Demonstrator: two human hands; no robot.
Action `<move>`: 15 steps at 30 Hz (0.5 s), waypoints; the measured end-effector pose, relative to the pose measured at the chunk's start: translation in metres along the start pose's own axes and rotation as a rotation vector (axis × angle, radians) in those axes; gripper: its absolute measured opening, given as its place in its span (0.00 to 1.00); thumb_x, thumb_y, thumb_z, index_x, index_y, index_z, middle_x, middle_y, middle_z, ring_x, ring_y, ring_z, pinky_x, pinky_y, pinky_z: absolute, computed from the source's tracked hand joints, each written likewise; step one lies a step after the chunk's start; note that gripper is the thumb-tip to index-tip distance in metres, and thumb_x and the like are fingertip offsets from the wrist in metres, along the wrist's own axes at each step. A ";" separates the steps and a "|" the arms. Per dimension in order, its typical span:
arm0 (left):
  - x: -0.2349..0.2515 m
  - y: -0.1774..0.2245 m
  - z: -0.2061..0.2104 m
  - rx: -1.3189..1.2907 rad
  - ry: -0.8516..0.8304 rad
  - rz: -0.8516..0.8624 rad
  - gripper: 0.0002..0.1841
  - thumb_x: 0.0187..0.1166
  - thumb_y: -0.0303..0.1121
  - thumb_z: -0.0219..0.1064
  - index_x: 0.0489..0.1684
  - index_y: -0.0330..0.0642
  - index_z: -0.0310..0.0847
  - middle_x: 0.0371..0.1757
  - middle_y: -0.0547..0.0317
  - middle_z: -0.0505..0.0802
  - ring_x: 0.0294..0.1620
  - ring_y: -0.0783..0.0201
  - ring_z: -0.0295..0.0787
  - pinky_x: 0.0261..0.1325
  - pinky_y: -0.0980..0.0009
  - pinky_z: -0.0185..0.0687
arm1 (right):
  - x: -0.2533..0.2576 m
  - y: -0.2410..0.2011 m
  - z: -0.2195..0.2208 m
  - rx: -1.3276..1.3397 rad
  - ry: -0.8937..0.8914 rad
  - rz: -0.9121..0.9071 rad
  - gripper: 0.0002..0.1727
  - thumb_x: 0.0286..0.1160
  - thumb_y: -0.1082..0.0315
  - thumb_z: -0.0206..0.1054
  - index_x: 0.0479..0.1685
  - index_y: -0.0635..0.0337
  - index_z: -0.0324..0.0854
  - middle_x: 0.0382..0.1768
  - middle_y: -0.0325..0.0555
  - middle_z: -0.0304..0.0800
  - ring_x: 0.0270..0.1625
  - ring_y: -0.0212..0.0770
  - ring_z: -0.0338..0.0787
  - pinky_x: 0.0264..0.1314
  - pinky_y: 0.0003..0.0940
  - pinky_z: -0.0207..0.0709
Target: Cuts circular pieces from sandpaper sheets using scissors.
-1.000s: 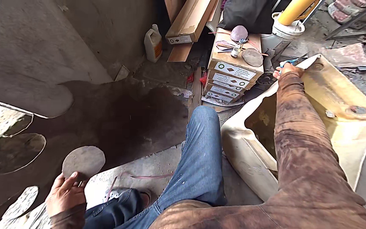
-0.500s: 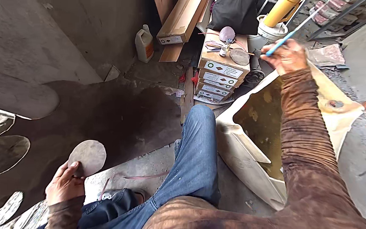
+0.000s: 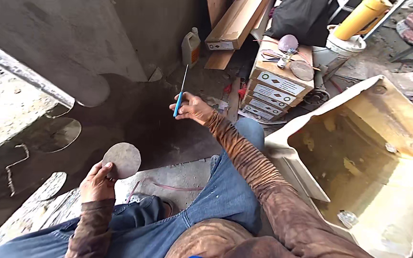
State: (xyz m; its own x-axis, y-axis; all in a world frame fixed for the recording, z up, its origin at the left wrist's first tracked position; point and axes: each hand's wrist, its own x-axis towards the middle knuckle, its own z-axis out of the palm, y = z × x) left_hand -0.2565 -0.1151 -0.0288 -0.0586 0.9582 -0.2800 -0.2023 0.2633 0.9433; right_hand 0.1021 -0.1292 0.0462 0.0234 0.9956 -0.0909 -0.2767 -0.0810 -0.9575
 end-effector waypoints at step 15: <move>0.002 -0.003 -0.002 0.111 -0.033 -0.072 0.13 0.88 0.36 0.59 0.61 0.45 0.84 0.48 0.55 0.92 0.43 0.62 0.90 0.48 0.58 0.89 | 0.007 0.108 0.068 -0.704 -0.092 0.260 0.35 0.90 0.38 0.48 0.35 0.57 0.90 0.28 0.43 0.91 0.29 0.39 0.88 0.38 0.45 0.83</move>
State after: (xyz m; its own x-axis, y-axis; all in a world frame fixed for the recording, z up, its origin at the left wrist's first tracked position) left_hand -0.2576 -0.1142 -0.0320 -0.0153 0.9390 -0.3435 -0.0957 0.3406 0.9353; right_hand 0.0072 -0.1277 -0.0398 -0.0476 0.9377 -0.3441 0.4174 -0.2943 -0.8597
